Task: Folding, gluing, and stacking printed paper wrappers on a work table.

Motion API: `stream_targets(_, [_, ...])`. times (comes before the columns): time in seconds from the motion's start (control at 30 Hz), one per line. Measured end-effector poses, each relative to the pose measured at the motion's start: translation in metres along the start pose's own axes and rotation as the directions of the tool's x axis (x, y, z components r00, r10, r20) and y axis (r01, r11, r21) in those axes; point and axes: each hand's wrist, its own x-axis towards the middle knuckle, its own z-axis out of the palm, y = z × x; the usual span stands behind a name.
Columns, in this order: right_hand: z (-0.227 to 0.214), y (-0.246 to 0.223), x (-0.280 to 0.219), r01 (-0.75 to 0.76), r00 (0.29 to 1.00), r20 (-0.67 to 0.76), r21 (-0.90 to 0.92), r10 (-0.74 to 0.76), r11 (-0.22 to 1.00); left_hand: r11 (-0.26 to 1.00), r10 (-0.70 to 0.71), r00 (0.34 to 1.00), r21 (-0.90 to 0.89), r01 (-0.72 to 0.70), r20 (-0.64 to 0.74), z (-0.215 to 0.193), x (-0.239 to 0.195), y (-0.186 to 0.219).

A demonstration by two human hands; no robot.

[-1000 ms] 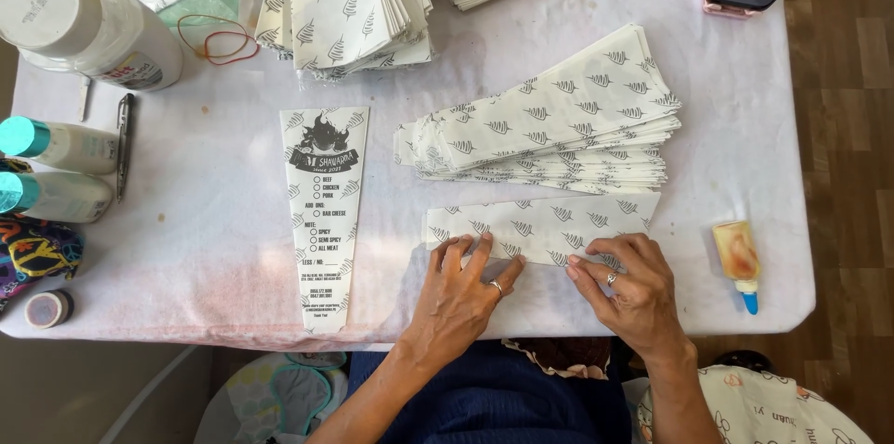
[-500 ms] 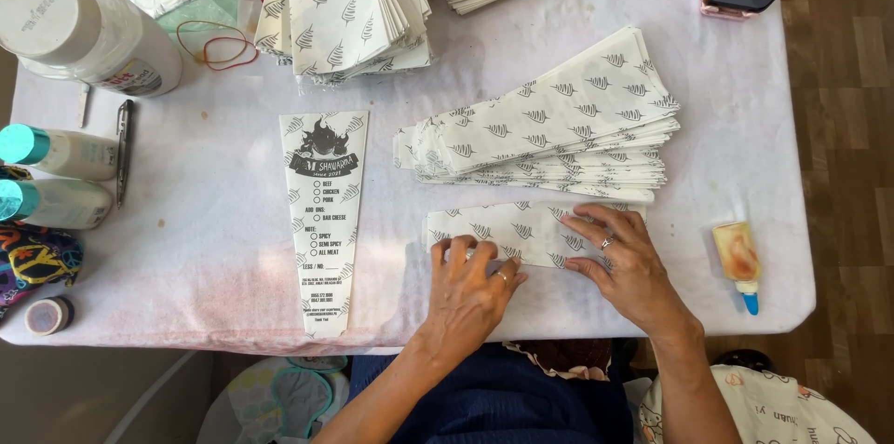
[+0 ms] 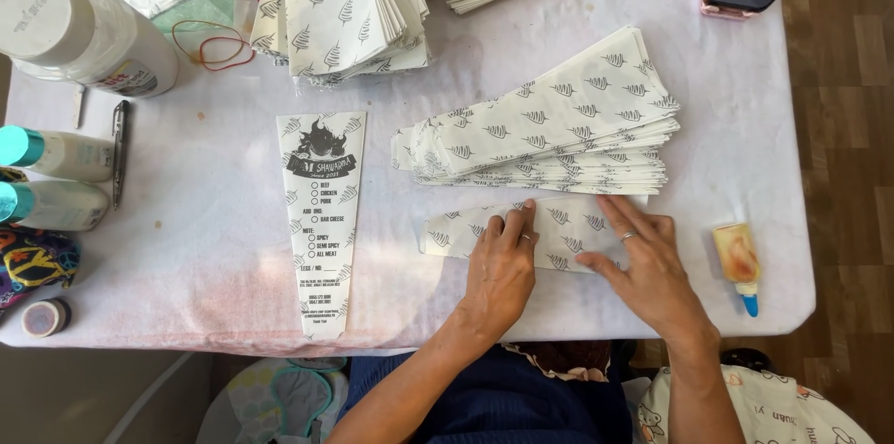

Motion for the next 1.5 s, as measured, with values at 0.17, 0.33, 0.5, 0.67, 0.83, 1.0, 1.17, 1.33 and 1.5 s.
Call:
stream_targets(0.17, [-0.006, 0.019, -0.009, -0.314, 0.949, -0.091, -0.158, 0.303, 0.936, 0.996, -0.066, 0.996, 0.06, 0.069, -0.055, -0.011, -0.02, -0.015])
stream_targets(0.33, [-0.005, 0.014, -0.007, -0.325, 0.946, -0.081, -0.206, 0.315, 0.923, 0.988, -0.145, 0.989, 0.051, 0.147, -0.036, -0.033, -0.042, -0.04])
stream_targets(0.5, [-0.009, 0.0, -0.009, -0.295, 0.953, -0.145, -0.247, 0.265, 0.923, 0.982, -0.182, 0.983, 0.051, 0.181, 0.022, -0.042, -0.036, -0.034])
stream_targets(0.67, [0.02, -0.034, -0.002, 0.271, 0.925, -0.299, 0.094, -0.233, 0.958, 0.991, -0.109, 0.994, -0.071, 0.11, 0.026, -0.044, -0.025, -0.006])
stream_targets(0.83, [0.045, -0.068, 0.024, 0.318, 0.946, -0.106, 0.143, -0.305, 0.937, 0.992, -0.105, 0.994, -0.072, 0.104, -0.016, -0.037, -0.017, -0.005])
stream_targets(1.0, [0.055, -0.064, 0.027, 0.282, 0.958, -0.064, 0.068, -0.278, 0.957, 0.981, -0.181, 0.981, 0.052, 0.185, -0.068, -0.023, -0.028, -0.023])
stream_targets(1.17, [0.053, -0.045, 0.021, 0.219, 0.963, -0.157, -0.013, -0.218, 0.976, 0.922, -0.385, 0.922, -0.006, 0.386, 0.047, -0.036, -0.054, -0.053])
stream_targets(1.33, [0.047, -0.036, 0.016, 0.159, 0.965, -0.201, -0.069, -0.17, 0.985, 0.892, -0.381, 0.925, 0.256, 0.372, -0.014, -0.064, -0.082, -0.075])
stream_targets(1.5, [0.047, -0.016, 0.009, 0.115, 0.948, -0.285, -0.116, -0.144, 0.987, 0.909, -0.362, 0.932, 0.232, 0.347, 0.021, -0.08, -0.089, -0.087])
